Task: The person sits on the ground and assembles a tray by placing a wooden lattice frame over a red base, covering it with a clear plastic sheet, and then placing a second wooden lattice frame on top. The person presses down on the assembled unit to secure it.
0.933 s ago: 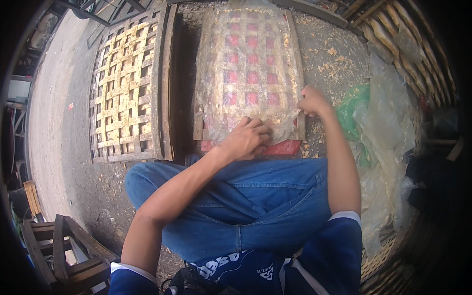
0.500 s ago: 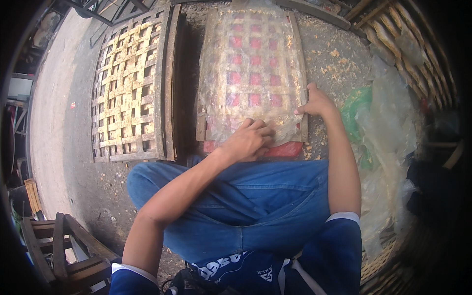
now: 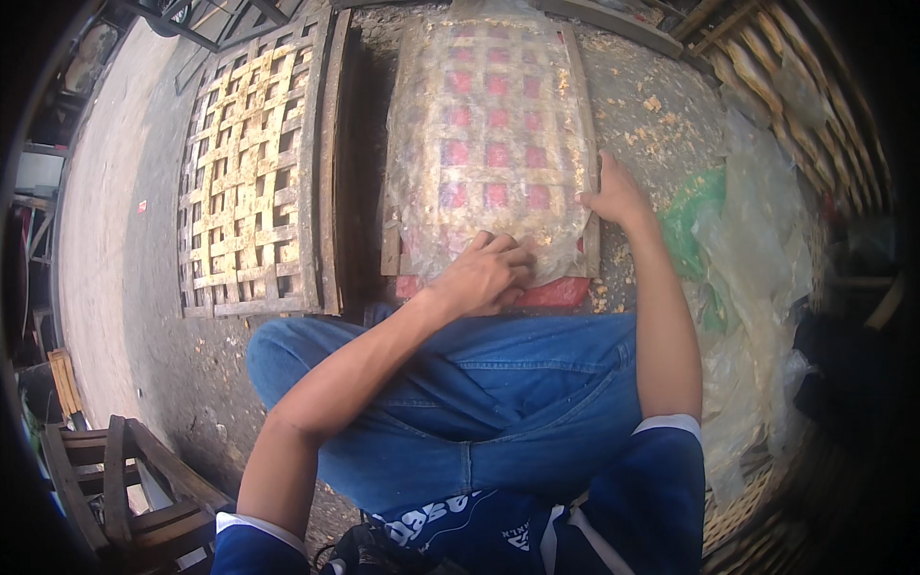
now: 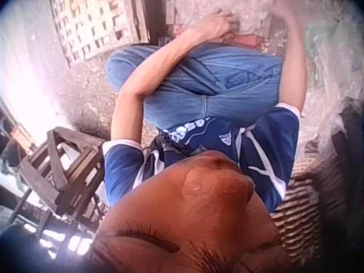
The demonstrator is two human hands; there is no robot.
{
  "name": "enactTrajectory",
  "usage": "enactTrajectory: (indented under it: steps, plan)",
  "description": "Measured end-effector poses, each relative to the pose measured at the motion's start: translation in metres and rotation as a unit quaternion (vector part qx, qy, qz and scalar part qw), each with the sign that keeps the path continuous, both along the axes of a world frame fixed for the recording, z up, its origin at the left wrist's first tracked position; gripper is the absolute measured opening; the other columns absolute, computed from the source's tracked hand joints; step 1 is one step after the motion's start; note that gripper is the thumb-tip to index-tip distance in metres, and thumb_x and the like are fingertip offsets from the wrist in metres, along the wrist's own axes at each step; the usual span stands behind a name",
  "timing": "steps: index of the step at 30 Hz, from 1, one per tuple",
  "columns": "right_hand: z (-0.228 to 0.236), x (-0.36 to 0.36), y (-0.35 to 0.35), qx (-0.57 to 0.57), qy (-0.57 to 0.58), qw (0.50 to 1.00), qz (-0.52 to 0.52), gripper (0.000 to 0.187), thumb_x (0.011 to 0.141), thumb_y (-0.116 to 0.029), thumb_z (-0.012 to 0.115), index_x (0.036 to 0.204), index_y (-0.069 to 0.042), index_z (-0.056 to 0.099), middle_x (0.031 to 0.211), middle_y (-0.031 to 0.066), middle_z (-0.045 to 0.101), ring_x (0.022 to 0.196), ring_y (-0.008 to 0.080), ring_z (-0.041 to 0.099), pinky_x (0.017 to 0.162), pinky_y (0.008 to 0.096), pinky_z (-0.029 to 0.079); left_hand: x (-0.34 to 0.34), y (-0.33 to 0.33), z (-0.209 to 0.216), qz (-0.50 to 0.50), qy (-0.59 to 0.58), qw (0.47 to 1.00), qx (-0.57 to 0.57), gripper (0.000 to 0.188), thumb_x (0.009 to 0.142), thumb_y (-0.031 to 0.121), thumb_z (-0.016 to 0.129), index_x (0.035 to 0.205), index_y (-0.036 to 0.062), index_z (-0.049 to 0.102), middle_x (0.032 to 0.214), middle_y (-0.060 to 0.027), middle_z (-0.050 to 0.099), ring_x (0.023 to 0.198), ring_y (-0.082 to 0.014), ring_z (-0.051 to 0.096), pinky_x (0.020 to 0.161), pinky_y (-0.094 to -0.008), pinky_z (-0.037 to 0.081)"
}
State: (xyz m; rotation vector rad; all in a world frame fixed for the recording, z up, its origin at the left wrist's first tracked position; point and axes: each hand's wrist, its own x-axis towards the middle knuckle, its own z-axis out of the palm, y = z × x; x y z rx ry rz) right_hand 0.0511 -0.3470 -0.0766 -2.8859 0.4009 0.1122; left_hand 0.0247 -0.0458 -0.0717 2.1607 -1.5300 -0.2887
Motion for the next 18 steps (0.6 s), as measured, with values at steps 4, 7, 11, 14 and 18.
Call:
enactTrajectory:
  steps: [4,7,11,14,18]
  plan:
    - [0.011,0.013,-0.035,0.035,-0.032,0.99,-0.131,0.064,0.088,-0.027,0.07,0.142,-0.006,0.045,0.145,0.0226,0.047,0.128,0.0378,0.052,0.102,0.0462,0.045,0.0,0.0,-0.006,0.005,-0.012,0.999,-0.043,0.021,0.077,0.024,0.071,0.096,0.0149,0.074,0.113,0.0019,0.062,0.112,-0.0194,0.051,0.093,-0.0356,0.038]
    - [0.031,0.011,-0.016,0.07,-0.034,0.995,-0.063,0.062,0.086,-0.025,0.072,0.141,-0.012,0.049,0.147,0.0205,0.046,0.13,0.0371,0.051,0.104,0.0459,0.045,0.0,0.002,-0.009,0.01,-0.013,0.999,-0.042,0.02,0.077,0.023,0.071,0.096,0.0151,0.074,0.112,0.0016,0.062,0.111,-0.0194,0.051,0.093,-0.0357,0.039]
    - [0.031,0.001,0.019,0.009,-0.012,0.993,0.117,0.064,0.081,-0.022,0.077,0.141,-0.017,0.053,0.148,0.0197,0.045,0.132,0.036,0.049,0.11,0.0426,0.041,0.001,0.003,-0.001,0.002,0.007,1.0,-0.005,0.023,0.081,0.023,0.072,0.103,0.0143,0.072,0.119,0.0022,0.062,0.114,-0.02,0.052,0.095,-0.0374,0.04]
    - [0.016,0.002,0.013,0.0,-0.029,0.999,0.034,0.054,0.085,-0.017,0.071,0.136,-0.018,0.057,0.146,0.0171,0.048,0.135,0.0323,0.047,0.11,0.0442,0.041,0.001,0.002,0.002,-0.002,0.006,1.0,0.004,0.023,0.082,0.023,0.072,0.103,0.0143,0.072,0.118,0.0021,0.062,0.114,-0.0199,0.052,0.096,-0.0374,0.04]
    - [0.014,0.016,-0.031,0.075,-0.199,0.964,-0.161,0.04,0.089,-0.014,0.066,0.129,-0.015,0.062,0.131,0.0157,0.061,0.116,0.0299,0.062,0.097,0.0419,0.05,0.002,0.001,0.0,-0.003,-0.002,1.0,0.005,0.023,0.082,0.024,0.073,0.103,0.0144,0.072,0.117,0.0021,0.062,0.114,-0.0198,0.052,0.096,-0.037,0.04]
